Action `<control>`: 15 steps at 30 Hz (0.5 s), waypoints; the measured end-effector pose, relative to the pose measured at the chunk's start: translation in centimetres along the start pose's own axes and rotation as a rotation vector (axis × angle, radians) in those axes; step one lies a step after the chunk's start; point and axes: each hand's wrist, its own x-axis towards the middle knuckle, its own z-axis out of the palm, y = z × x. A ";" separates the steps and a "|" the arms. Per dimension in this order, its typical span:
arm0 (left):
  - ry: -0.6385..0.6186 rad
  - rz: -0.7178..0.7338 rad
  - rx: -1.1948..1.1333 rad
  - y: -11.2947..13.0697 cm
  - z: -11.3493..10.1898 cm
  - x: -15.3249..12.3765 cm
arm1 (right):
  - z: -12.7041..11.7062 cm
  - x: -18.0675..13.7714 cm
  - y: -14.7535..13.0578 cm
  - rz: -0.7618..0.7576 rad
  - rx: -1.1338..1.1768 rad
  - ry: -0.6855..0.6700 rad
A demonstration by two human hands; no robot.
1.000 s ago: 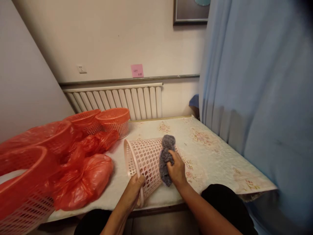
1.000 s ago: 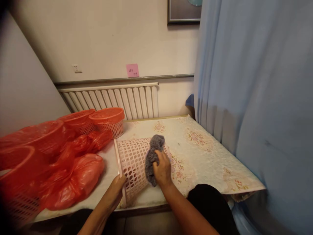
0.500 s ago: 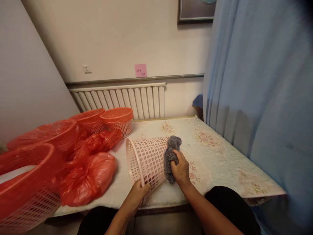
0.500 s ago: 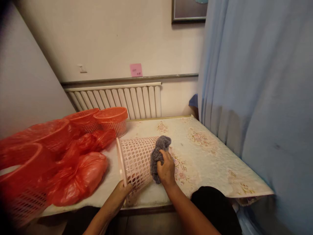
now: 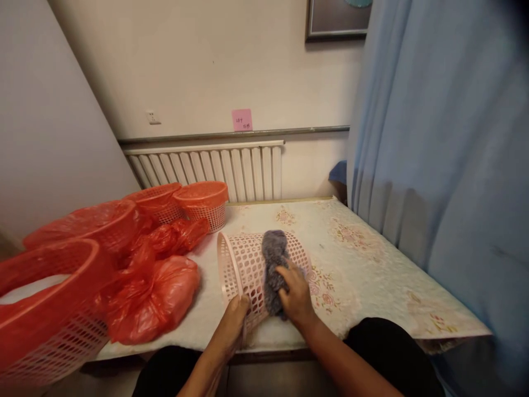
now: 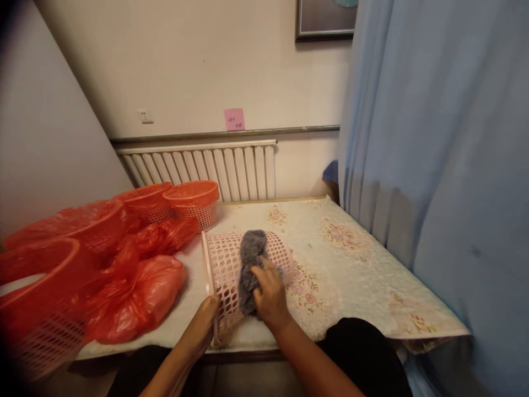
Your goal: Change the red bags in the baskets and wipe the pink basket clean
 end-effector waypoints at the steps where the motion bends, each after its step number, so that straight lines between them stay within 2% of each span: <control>1: -0.003 0.003 0.005 0.0 0.0 0.0 | -0.1 0.3 1.4 0.094 -0.032 0.034; 5: -0.029 0.023 0.026 -0.2 0.0 0.0 | -1.2 1.1 5.8 0.477 -0.099 0.161; 8: -0.053 0.025 0.039 -0.4 -0.1 0.0 | -1.5 1.5 6.7 0.639 -0.115 0.211; 11: -0.031 0.013 0.021 -0.5 0.1 0.2 | -1.0 1.4 5.2 0.577 -0.075 0.221; 15: 0.067 -0.029 -0.071 -0.2 0.7 0.9 | 0.1 -0.2 0.3 0.276 0.030 0.126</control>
